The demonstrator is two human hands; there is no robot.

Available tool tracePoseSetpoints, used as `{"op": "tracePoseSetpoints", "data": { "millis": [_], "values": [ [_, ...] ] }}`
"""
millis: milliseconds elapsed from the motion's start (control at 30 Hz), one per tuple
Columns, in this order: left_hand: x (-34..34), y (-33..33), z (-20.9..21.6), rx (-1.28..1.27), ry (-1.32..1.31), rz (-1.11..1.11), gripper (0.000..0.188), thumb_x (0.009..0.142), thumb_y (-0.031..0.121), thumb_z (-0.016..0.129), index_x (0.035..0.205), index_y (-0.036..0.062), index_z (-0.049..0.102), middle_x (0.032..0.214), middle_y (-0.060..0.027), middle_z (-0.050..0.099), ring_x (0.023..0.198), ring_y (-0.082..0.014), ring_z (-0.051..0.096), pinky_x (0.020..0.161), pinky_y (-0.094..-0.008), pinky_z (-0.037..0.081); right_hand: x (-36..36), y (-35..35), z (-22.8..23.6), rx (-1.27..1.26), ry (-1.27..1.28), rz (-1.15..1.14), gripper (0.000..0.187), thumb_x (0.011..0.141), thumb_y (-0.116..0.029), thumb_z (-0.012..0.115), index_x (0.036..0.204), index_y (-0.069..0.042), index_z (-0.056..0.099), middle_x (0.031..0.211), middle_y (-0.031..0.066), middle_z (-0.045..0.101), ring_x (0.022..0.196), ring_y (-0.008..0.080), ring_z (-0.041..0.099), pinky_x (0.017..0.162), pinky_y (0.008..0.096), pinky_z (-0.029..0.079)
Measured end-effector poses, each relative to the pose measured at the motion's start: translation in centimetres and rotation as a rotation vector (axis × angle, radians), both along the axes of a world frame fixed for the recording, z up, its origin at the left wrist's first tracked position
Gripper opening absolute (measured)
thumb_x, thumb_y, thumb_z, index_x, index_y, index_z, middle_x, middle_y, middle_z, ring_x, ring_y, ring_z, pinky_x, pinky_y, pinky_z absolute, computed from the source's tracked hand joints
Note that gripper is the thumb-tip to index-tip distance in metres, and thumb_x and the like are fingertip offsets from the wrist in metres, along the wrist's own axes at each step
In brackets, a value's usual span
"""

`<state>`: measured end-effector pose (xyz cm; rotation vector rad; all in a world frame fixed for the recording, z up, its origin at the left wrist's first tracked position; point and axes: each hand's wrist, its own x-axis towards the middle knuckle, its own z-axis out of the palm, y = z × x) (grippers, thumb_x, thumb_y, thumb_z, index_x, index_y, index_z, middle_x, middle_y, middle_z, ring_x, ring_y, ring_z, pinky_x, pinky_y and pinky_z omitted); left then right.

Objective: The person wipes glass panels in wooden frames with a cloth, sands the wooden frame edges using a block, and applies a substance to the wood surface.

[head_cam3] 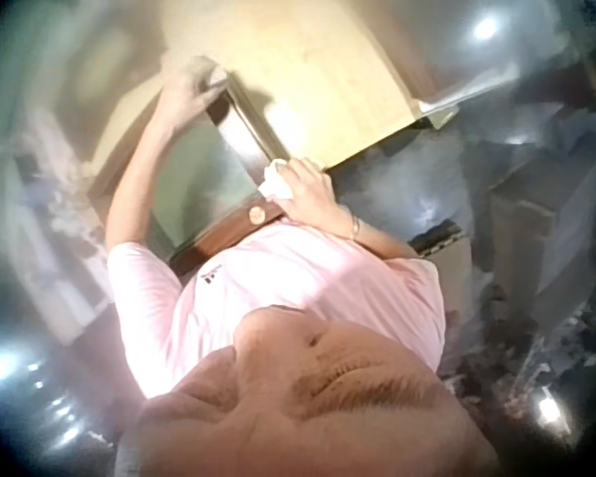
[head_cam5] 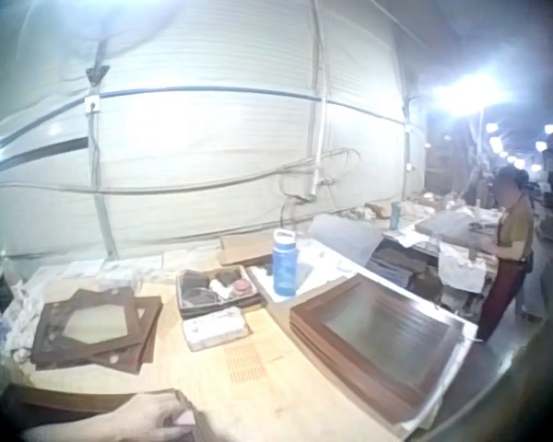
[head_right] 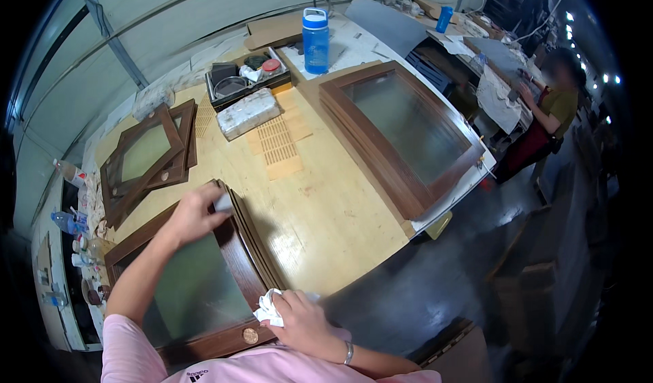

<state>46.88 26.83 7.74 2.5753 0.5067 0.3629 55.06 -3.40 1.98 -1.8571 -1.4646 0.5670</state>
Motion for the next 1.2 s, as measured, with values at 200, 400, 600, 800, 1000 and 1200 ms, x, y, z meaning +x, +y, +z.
{"op": "tracePoseSetpoints", "data": {
  "millis": [200,400,600,800,1000,1200],
  "values": [
    [-1.7,6.0,-1.5,0.264,-0.039,0.387,0.031,0.072,0.015,0.079,0.095,-0.0031,0.066,0.087,-0.0212,0.064,0.078,-0.0367,0.063,0.071,-0.0434,0.050,-1.0,-0.1,0.5,-0.044,0.097,0.027,0.052,0.077,-0.030,0.080,0.121,-0.008,0.064,0.113,0.0104,0.064,0.104,0.0321,0.062,0.080,0.0459,0.054],
    [-1.6,6.0,-3.0,0.157,-0.123,0.341,0.027,0.075,0.009,0.076,0.097,-0.0041,0.068,0.083,-0.0128,0.064,0.073,-0.0207,0.062,0.068,-0.0346,0.049,0.1,0.0,0.3,-0.147,0.103,0.013,0.049,0.080,-0.035,0.078,0.123,-0.013,0.066,0.111,0.0091,0.065,0.105,0.0309,0.062,0.080,0.0461,0.053],
    [-4.8,7.8,-3.0,-0.429,-0.519,0.604,0.020,0.087,0.002,0.069,0.107,-0.0014,0.068,0.082,0.0015,0.063,0.070,-0.0051,0.053,0.063,-0.0230,0.043,2.8,5.6,2.3,-0.078,-0.032,-0.016,0.049,0.080,-0.045,0.077,0.115,-0.011,0.070,0.102,0.0089,0.063,0.105,0.0275,0.059,0.083,0.0435,0.050],
    [-4.8,7.3,-3.2,-0.326,-0.444,0.610,0.018,0.087,0.010,0.073,0.100,-0.0009,0.070,0.077,-0.0011,0.065,0.067,-0.0085,0.057,0.062,-0.0269,0.047,-0.2,13.3,2.2,-0.150,-0.191,0.043,0.066,0.075,-0.049,0.080,0.118,-0.002,0.062,0.107,0.0111,0.060,0.108,0.0289,0.056,0.084,0.0436,0.049],
    [-4.0,5.6,-3.1,0.154,-0.049,0.684,0.035,0.081,0.027,0.073,0.099,-0.0023,0.071,0.083,-0.0193,0.071,0.073,-0.0302,0.068,0.071,-0.0398,0.053,-1.4,13.4,1.0,-0.143,-0.152,-0.056,0.064,0.073,-0.037,0.079,0.122,-0.001,0.060,0.111,0.0136,0.057,0.109,0.0308,0.056,0.086,0.0462,0.049],
    [-5.3,6.5,-2.6,0.126,-0.044,0.834,0.037,0.079,0.034,0.068,0.095,0.0004,0.070,0.085,-0.0229,0.071,0.082,-0.0390,0.070,0.076,-0.0479,0.055,-1.5,13.0,-0.2,-0.061,-0.109,-0.158,0.062,0.072,-0.034,0.078,0.121,-0.001,0.062,0.107,0.0144,0.059,0.104,0.0326,0.060,0.085,0.0466,0.051]
  ]
}}
